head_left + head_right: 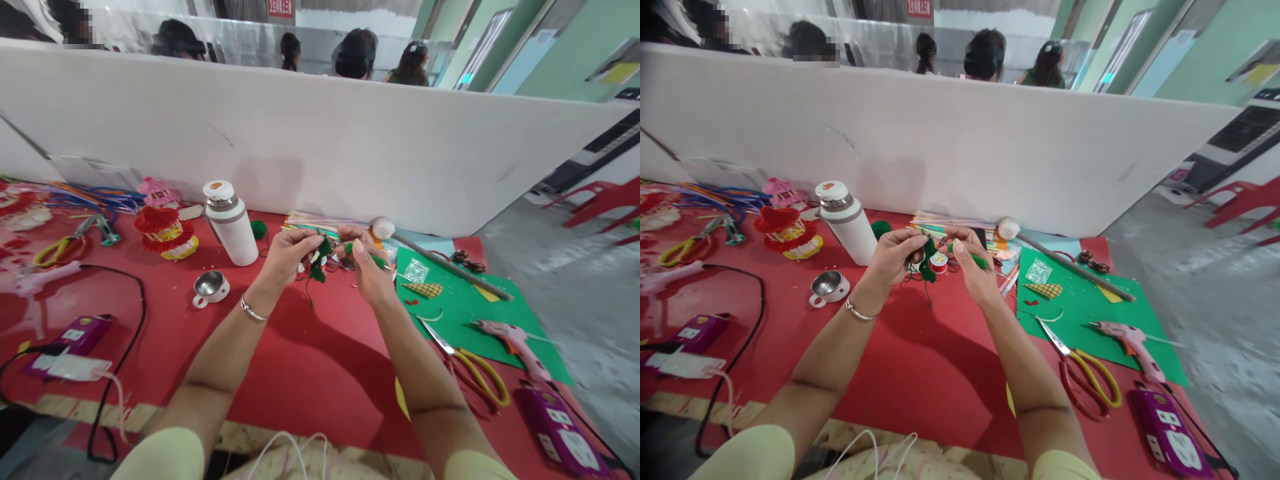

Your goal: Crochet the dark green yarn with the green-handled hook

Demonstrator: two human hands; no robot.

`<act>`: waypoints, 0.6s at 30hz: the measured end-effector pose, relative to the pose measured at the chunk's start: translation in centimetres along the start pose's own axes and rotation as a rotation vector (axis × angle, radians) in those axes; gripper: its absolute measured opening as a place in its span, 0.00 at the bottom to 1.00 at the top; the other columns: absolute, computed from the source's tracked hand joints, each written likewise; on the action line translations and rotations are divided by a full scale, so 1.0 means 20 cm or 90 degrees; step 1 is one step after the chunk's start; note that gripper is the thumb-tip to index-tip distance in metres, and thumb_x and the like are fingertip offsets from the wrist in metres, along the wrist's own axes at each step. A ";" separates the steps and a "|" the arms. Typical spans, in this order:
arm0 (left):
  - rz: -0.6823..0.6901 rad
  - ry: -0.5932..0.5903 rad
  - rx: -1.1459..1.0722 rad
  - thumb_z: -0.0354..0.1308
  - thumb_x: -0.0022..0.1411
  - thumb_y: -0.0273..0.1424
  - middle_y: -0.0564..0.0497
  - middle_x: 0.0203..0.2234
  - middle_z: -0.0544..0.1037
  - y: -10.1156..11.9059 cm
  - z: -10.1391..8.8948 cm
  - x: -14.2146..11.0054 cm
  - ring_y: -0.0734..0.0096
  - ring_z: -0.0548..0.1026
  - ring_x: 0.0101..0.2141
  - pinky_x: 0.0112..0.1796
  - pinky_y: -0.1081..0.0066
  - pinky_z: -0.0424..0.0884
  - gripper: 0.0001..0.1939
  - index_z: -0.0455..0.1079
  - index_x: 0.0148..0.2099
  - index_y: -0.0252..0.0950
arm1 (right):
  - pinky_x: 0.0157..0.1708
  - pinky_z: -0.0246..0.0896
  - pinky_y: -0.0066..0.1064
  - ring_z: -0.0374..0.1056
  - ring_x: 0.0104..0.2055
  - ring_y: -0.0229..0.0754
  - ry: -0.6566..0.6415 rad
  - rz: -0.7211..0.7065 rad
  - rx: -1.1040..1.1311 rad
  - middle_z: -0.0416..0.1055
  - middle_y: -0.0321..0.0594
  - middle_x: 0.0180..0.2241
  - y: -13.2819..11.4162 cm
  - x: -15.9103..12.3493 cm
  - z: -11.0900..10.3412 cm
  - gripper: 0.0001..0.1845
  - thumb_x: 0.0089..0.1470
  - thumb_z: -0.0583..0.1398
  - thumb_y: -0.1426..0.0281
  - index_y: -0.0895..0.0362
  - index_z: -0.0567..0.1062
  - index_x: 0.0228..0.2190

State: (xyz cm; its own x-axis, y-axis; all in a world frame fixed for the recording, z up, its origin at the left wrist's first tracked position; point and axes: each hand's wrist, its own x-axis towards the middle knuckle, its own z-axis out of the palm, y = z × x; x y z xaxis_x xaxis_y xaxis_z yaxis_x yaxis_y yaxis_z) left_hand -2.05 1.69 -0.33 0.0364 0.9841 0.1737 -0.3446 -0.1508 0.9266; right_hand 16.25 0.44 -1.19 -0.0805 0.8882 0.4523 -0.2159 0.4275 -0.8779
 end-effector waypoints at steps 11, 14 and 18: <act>0.011 -0.019 -0.011 0.76 0.50 0.38 0.56 0.17 0.69 0.00 0.01 0.00 0.81 0.63 0.18 0.21 0.77 0.57 0.14 0.80 0.29 0.34 | 0.45 0.75 0.41 0.76 0.44 0.47 0.013 0.119 0.107 0.79 0.43 0.49 -0.02 0.02 0.01 0.19 0.55 0.69 0.49 0.51 0.83 0.37; 0.031 -0.032 0.005 0.76 0.53 0.39 0.56 0.17 0.69 -0.02 -0.01 0.01 0.82 0.62 0.19 0.21 0.77 0.57 0.12 0.82 0.32 0.35 | 0.43 0.74 0.41 0.75 0.40 0.45 0.014 0.124 0.109 0.79 0.41 0.47 -0.02 0.02 0.00 0.17 0.57 0.67 0.51 0.50 0.83 0.39; 0.048 -0.033 0.016 0.76 0.54 0.39 0.56 0.18 0.69 -0.04 -0.02 0.02 0.82 0.62 0.19 0.21 0.77 0.57 0.12 0.83 0.34 0.36 | 0.43 0.72 0.40 0.75 0.39 0.45 0.021 0.108 0.057 0.79 0.40 0.44 -0.02 0.02 -0.03 0.16 0.59 0.66 0.52 0.50 0.83 0.40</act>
State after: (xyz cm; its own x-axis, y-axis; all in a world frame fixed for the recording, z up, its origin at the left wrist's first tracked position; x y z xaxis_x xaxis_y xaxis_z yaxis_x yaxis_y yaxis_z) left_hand -2.08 2.13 -1.05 0.0603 0.9638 0.2596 -0.3244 -0.2270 0.9183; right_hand 16.93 0.81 -0.80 -0.0911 0.9519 0.2927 -0.2885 0.2561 -0.9226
